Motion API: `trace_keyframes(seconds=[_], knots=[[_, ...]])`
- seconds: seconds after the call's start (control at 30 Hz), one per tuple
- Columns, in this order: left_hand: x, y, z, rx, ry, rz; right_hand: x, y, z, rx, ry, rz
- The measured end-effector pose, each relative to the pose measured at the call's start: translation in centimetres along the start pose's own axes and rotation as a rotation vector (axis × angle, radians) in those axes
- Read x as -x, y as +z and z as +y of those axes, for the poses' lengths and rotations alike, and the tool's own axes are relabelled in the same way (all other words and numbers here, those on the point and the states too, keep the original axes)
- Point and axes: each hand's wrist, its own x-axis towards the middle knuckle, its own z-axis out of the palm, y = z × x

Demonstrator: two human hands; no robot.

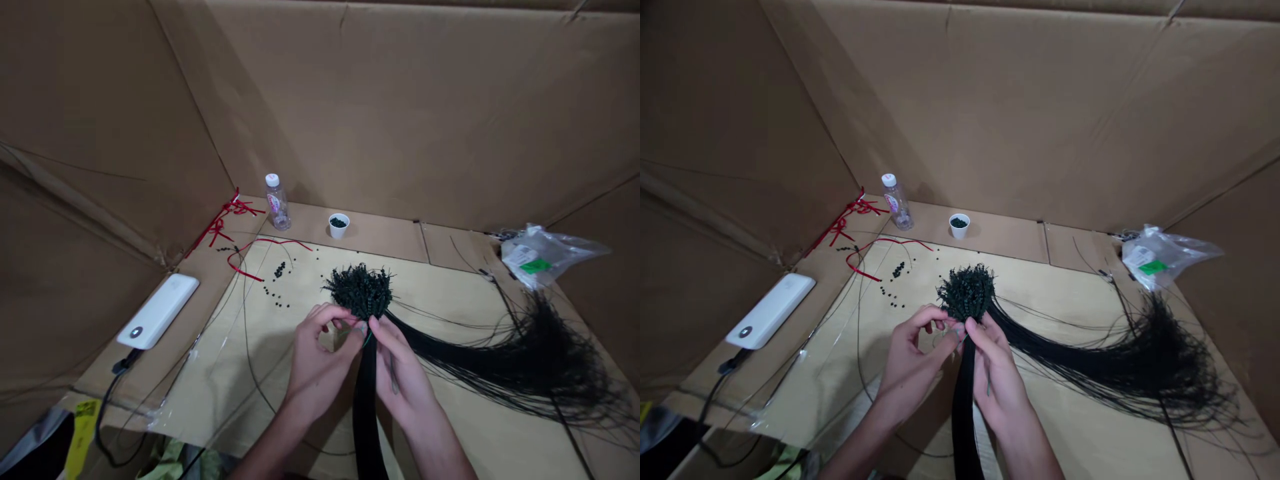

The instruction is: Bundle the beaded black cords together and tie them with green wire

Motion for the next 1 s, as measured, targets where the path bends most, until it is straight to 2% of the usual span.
trace_keyframes(seconds=[0.1, 0.33, 0.53, 0.83, 1.0], knots=[[0.0, 0.3, 0.0, 0.040, 0.004, 0.031, -0.1, 0.0, -0.2, -0.003, 0.016, 0.017], [0.3, 0.4, -0.5, 0.021, 0.029, 0.091, 0.0, 0.2, 0.0, -0.031, 0.047, 0.200], [0.9, 0.8, -1.3, 0.153, -0.073, 0.047, 0.0, -0.3, 0.7, -0.040, 0.034, 0.291], [0.7, 0.5, -1.6, 0.407, -0.137, 0.046, 0.2, -0.3, 1.4, -0.031, -0.002, 0.229], [0.8, 0.2, -1.5, 0.428, -0.145, 0.003, 0.2, 0.0, 1.1, -0.032, -0.012, 0.205]])
